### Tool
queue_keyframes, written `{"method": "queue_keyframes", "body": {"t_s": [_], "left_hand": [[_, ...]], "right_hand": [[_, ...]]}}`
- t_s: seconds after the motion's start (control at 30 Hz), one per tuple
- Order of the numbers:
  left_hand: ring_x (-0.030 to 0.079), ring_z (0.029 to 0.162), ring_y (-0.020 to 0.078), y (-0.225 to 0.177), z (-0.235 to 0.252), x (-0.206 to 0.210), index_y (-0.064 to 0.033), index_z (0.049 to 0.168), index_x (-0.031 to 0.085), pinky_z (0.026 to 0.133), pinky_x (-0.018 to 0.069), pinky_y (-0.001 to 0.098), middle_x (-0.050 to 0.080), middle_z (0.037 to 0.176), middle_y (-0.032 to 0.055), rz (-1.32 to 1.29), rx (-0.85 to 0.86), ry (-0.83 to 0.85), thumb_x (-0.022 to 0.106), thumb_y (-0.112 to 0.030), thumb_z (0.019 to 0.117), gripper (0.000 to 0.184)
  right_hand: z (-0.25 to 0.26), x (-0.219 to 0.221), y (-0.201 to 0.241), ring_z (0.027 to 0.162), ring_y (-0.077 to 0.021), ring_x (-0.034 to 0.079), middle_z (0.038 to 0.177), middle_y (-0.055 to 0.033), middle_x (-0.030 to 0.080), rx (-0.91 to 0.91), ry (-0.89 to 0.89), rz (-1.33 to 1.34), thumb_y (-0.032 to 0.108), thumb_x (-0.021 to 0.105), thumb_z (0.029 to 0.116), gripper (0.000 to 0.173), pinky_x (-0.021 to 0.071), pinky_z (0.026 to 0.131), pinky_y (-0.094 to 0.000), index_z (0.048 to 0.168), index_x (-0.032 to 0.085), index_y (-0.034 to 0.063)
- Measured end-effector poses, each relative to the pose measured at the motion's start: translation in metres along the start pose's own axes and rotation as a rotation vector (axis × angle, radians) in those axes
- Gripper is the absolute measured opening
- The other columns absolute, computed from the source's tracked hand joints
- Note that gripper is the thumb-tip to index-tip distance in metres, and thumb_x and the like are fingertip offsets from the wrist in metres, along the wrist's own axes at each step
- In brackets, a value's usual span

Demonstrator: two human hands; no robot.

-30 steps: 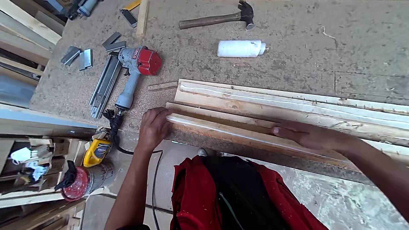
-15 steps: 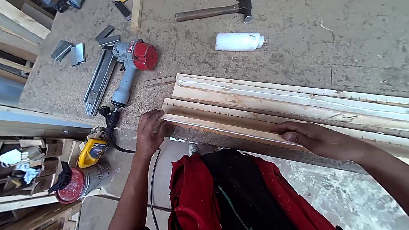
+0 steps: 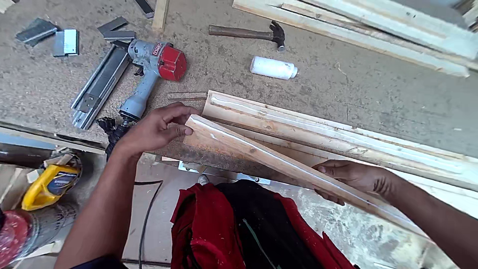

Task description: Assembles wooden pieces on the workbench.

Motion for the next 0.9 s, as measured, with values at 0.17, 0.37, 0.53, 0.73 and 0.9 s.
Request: {"method": "queue_keyframes", "body": {"t_s": [0.17,0.37,0.53,0.73,0.9], "left_hand": [[0.068,0.098,0.0133,0.006,0.000,-0.015,-0.0101,0.134,0.064,0.089,0.0598,0.0326,0.068,0.114,0.0023,0.004,0.038,-0.010,0.067,-0.027,0.0962,0.042],[0.069,0.098,0.0144,0.025,0.003,-0.017,-0.0111,0.135,0.063,0.089,0.0599,0.0342,0.068,0.118,0.0035,-0.024,0.054,-0.031,0.066,-0.034,0.0965,0.045],[0.070,0.101,0.0196,0.039,0.002,-0.013,-0.0071,0.133,0.063,0.094,0.0597,0.0384,0.067,0.124,0.0064,-0.050,0.009,-0.077,0.074,-0.020,0.0877,0.048],[0.069,0.107,0.0193,0.062,-0.015,-0.001,-0.0074,0.133,0.063,0.096,0.0593,0.0393,0.065,0.129,0.0076,0.033,0.026,-0.145,0.071,-0.025,0.0910,0.046],[0.068,0.108,0.0157,0.035,-0.009,0.062,0.0169,0.117,0.064,0.097,0.0526,0.0252,0.066,0.120,0.0270,0.019,-0.096,-0.131,0.052,-0.003,0.0977,0.030]], "right_hand": [[0.007,0.014,0.002,0.070,-0.0235,0.071,0.082,-0.0148,0.070,-0.016,-0.066,0.016,0.060,0.044,0.1004,0.056,0.0608,0.062,-0.0351,0.104,0.071,0.0105],[0.004,0.017,0.013,0.071,-0.0255,0.071,0.089,-0.0179,0.071,0.001,-0.078,-0.048,0.046,0.029,0.1070,0.054,0.0606,0.060,-0.0382,0.107,0.067,0.0072],[0.001,0.020,0.026,0.078,-0.0238,0.071,0.095,-0.0143,0.072,-0.049,-0.130,-0.161,0.045,0.031,0.1093,0.053,0.0608,0.069,-0.0365,0.111,0.068,0.0074],[0.001,0.024,0.043,0.099,-0.0101,0.068,0.109,-0.0043,0.072,-0.204,-0.469,-0.734,0.029,0.038,0.1106,0.039,0.0550,0.091,-0.0356,0.127,0.067,0.0081],[0.011,0.029,0.040,0.119,-0.0247,0.065,0.122,-0.0141,0.070,-0.402,-0.677,-1.016,0.025,0.051,0.1075,0.036,0.0495,0.107,-0.0428,0.131,0.065,0.0028]]}}
Point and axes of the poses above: each hand's wrist, its own z-axis towards the middle knuckle, its own x-axis out of the palm, y = z × x, the point moved 5 cm from there along z, towards the middle knuckle
